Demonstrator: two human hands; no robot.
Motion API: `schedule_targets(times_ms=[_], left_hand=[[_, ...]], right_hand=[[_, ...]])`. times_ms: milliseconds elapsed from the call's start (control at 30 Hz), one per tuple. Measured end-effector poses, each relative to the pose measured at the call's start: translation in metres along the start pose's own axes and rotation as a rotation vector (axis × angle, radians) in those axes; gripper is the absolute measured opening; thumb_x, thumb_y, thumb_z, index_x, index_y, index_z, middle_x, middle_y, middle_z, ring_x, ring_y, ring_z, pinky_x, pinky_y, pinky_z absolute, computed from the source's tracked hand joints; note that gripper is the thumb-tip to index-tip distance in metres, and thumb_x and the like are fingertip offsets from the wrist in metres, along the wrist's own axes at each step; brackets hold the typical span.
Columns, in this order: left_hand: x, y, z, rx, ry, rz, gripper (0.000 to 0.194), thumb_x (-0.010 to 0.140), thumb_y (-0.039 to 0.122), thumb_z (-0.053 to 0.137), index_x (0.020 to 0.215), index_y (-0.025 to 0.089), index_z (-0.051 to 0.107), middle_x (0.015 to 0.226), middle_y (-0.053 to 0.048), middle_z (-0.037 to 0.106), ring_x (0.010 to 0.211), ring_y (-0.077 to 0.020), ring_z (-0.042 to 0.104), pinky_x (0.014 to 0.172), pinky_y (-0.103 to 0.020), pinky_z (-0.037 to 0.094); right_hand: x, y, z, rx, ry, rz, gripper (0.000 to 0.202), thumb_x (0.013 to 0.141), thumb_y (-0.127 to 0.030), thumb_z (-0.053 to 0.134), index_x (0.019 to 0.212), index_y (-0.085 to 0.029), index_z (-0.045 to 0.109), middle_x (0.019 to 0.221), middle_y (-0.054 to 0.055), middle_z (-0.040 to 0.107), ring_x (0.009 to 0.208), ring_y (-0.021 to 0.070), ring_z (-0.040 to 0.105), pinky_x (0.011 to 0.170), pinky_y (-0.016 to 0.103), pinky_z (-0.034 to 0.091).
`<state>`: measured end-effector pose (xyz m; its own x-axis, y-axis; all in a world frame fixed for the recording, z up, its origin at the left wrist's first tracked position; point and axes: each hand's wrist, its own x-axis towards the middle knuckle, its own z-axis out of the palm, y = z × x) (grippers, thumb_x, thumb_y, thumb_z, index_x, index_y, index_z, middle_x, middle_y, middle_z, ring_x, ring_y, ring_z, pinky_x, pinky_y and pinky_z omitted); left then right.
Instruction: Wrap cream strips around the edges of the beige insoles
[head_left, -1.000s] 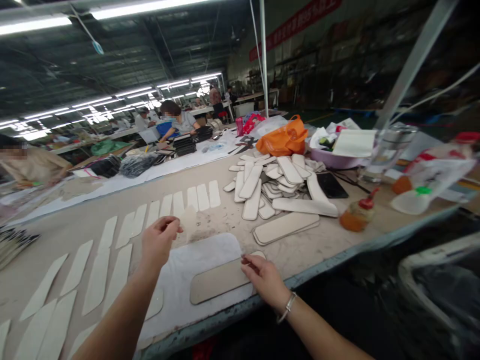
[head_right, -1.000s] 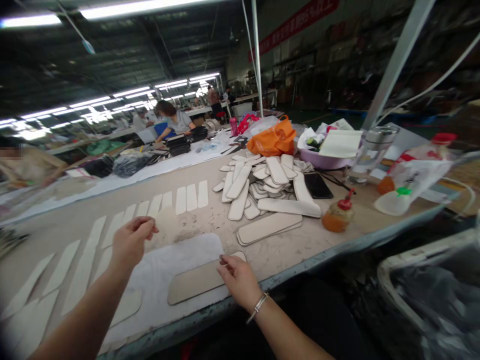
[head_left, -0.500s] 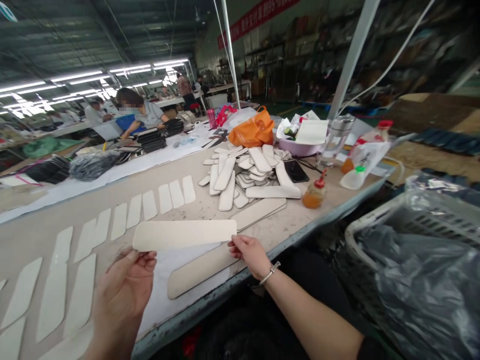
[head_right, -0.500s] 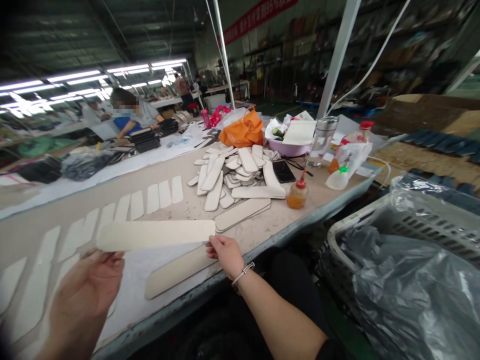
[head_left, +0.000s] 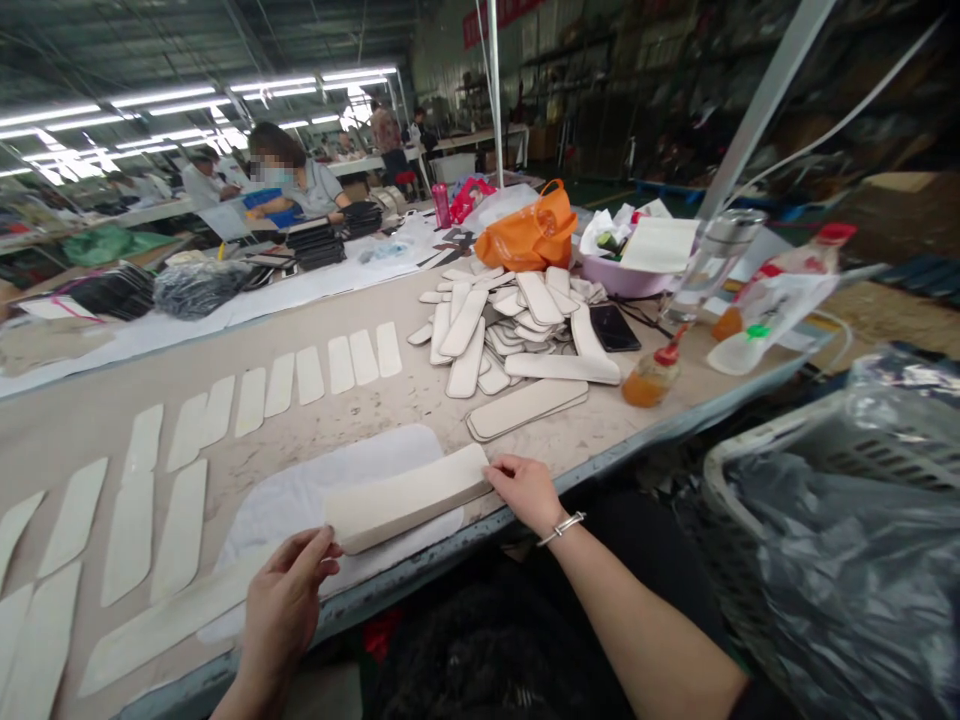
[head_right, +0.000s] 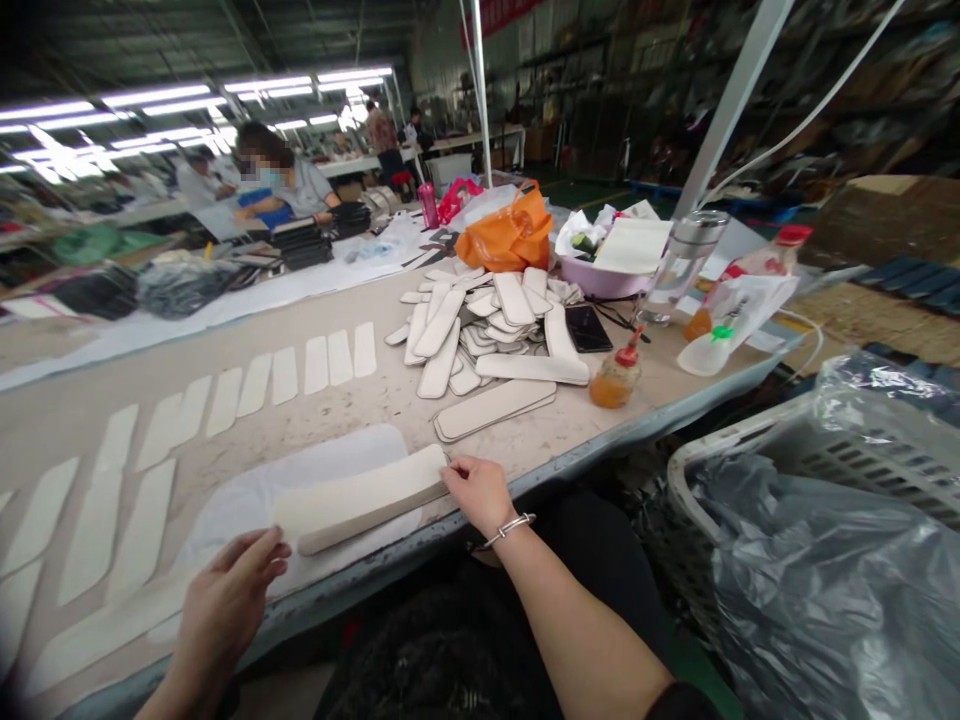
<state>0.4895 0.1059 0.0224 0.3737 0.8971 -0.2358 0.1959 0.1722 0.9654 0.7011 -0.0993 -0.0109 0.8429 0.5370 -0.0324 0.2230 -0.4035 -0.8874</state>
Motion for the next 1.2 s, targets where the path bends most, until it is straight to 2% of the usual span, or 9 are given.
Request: schedule_targets(times_ms=[167,300,400,500,633,833,1067,1200], left_hand=[[0.011,-0.015,-0.017,0.44,-0.09,-0.026,0.042,0.059,0.052,0.066,0.078,0.015,0.063,0.048,0.005,0.047,0.045,-0.0096,0.041,0.043,-0.021,0.031],[0.021,-0.018,-0.022,0.765,-0.166,0.049,0.042,0.064,0.058,0.058,0.076,0.018,0.065,0.05,0.002,0.054,0.05,-0.0144,0.048,0.048,-0.024,0.034],[0.027,-0.02,-0.022,0.883,-0.186,0.1,0.041,0.068,0.058,0.053,0.076,0.02,0.066,0.058,0.0,0.062,0.06,-0.0186,0.057,0.055,-0.026,0.039],[0.03,-0.021,-0.02,0.965,-0.215,0.121,0.039,0.071,0.056,0.049,0.072,0.021,0.066,0.062,-0.001,0.064,0.066,-0.0196,0.059,0.059,-0.026,0.04],[0.03,-0.02,-0.018,1.029,-0.218,0.138,0.037,0.074,0.051,0.046,0.07,0.019,0.065,0.058,-0.001,0.062,0.062,-0.0177,0.058,0.058,-0.026,0.037],[0.028,-0.022,-0.017,1.03,-0.207,0.144,0.032,0.074,0.047,0.048,0.068,0.019,0.062,0.059,0.0,0.061,0.06,-0.0153,0.056,0.057,-0.025,0.035],[0.026,-0.021,-0.018,1.009,-0.257,0.159,0.03,0.075,0.046,0.049,0.066,0.019,0.058,0.054,0.002,0.058,0.055,-0.0131,0.054,0.055,-0.024,0.034],[0.025,-0.026,-0.023,0.991,-0.19,0.193,0.029,0.07,0.048,0.057,0.069,0.019,0.056,0.055,0.003,0.055,0.055,-0.0128,0.053,0.054,-0.024,0.037]], right_hand=[[0.001,0.005,0.009,-0.206,-0.021,0.016,0.017,0.075,-0.031,0.054,0.066,-0.022,0.065,0.064,-0.003,0.064,0.063,0.0124,0.058,0.061,0.021,0.037],[0.002,0.005,0.012,-0.34,-0.041,0.02,0.018,0.076,-0.031,0.053,0.066,-0.022,0.064,0.065,-0.002,0.065,0.064,0.0134,0.058,0.061,0.022,0.035],[0.004,0.002,0.011,-0.414,-0.063,0.025,0.02,0.077,-0.032,0.051,0.065,-0.022,0.063,0.064,-0.001,0.065,0.064,0.0142,0.057,0.062,0.023,0.034],[0.006,0.001,0.01,-0.468,-0.098,0.027,0.022,0.078,-0.033,0.05,0.063,-0.021,0.061,0.063,0.0,0.064,0.062,0.0145,0.055,0.061,0.024,0.033],[0.009,0.002,0.011,-0.529,-0.135,0.025,0.024,0.078,-0.034,0.048,0.062,-0.021,0.06,0.061,0.0,0.062,0.06,0.015,0.053,0.059,0.025,0.031],[0.012,0.002,0.012,-0.59,-0.172,0.035,0.025,0.078,-0.034,0.046,0.061,-0.021,0.059,0.057,0.0,0.06,0.057,0.0153,0.05,0.057,0.025,0.029],[0.012,-0.001,0.011,-0.595,-0.18,0.064,0.022,0.075,-0.034,0.048,0.061,-0.022,0.059,0.058,-0.001,0.06,0.057,0.0153,0.049,0.057,0.026,0.029],[0.013,-0.001,0.011,-0.575,-0.192,0.083,0.022,0.075,-0.035,0.048,0.061,-0.022,0.06,0.06,-0.001,0.061,0.058,0.0152,0.05,0.057,0.026,0.03]])
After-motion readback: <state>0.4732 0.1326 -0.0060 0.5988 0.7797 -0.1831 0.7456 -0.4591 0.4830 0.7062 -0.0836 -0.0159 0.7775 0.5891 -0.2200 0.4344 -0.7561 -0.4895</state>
